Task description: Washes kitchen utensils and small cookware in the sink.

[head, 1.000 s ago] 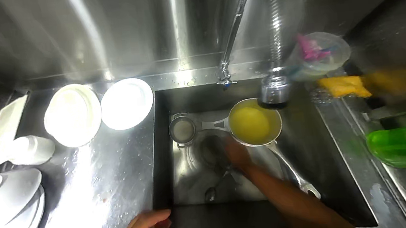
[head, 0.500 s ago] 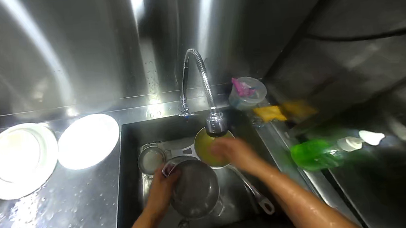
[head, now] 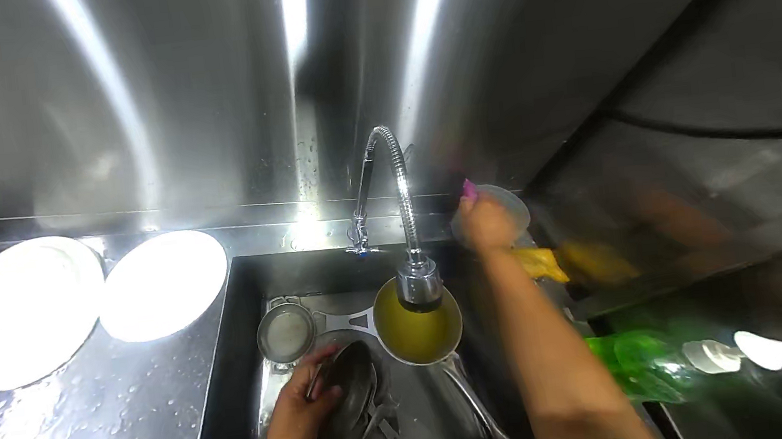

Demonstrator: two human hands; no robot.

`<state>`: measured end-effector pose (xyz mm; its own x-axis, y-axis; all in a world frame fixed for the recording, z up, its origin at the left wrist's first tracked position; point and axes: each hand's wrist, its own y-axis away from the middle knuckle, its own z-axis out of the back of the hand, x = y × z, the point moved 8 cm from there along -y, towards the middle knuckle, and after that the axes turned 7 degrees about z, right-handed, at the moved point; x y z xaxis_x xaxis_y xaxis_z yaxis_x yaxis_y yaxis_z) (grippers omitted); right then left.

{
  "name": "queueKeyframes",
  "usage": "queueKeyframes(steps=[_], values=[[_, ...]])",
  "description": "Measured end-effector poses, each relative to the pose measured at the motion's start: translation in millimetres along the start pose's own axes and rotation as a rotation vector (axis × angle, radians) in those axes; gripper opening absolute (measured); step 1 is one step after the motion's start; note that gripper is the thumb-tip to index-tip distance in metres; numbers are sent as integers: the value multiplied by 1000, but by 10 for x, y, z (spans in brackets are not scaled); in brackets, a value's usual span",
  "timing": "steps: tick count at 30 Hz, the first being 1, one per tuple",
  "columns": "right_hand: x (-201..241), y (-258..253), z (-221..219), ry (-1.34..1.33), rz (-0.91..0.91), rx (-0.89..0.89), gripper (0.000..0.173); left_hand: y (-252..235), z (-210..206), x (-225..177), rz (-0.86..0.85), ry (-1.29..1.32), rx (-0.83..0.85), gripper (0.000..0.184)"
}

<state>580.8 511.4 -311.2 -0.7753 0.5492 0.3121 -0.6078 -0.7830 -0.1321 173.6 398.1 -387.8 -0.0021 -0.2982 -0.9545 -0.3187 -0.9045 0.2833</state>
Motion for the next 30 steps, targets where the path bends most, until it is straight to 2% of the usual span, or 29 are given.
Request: queueKeyframes(steps=[2,5,8,10,12,15,17,19,21,22,24,25,27,29,30], values=[[-80,20,133,-187,-24,-44,50,33,-26,14,64,82,27,7],[-263,220,497,-608,-117,-279,47,45,-99,-54,136,172,4,26],[-316,983,699,-957,-186,-420,37,65,-185,-123,224,270,-41,36],[-141,1736,590,-1066,-180,-393,31,83,-237,-88,258,354,-86,37],[258,2463,366,-1010,-86,-296,33,87,-325,-75,268,417,-83,38],[1027,3421,-26,-741,210,-142,39,192,-405,-101,290,454,5,40],[1248,3861,-57,-620,394,-108,36,251,-240,-131,311,477,30,39],[1191,3992,-7,-469,561,-79,28,301,-10,-245,302,500,61,36],[1068,3916,16,-310,580,-53,25,418,113,-278,278,494,101,33],[1085,3840,39,-277,556,-104,25,477,128,-255,284,479,129,34],[1357,3833,76,-352,536,-144,34,548,127,-233,323,477,180,36],[1527,3954,72,-440,549,-73,37,555,157,-247,347,497,198,38],[1697,4230,61,-516,666,42,33,483,294,-324,366,554,245,42],[1570,4295,87,-367,817,-12,27,460,439,-386,348,596,276,42],[1486,4230,142,-261,832,-71,26,472,473,-392,336,606,274,40]])
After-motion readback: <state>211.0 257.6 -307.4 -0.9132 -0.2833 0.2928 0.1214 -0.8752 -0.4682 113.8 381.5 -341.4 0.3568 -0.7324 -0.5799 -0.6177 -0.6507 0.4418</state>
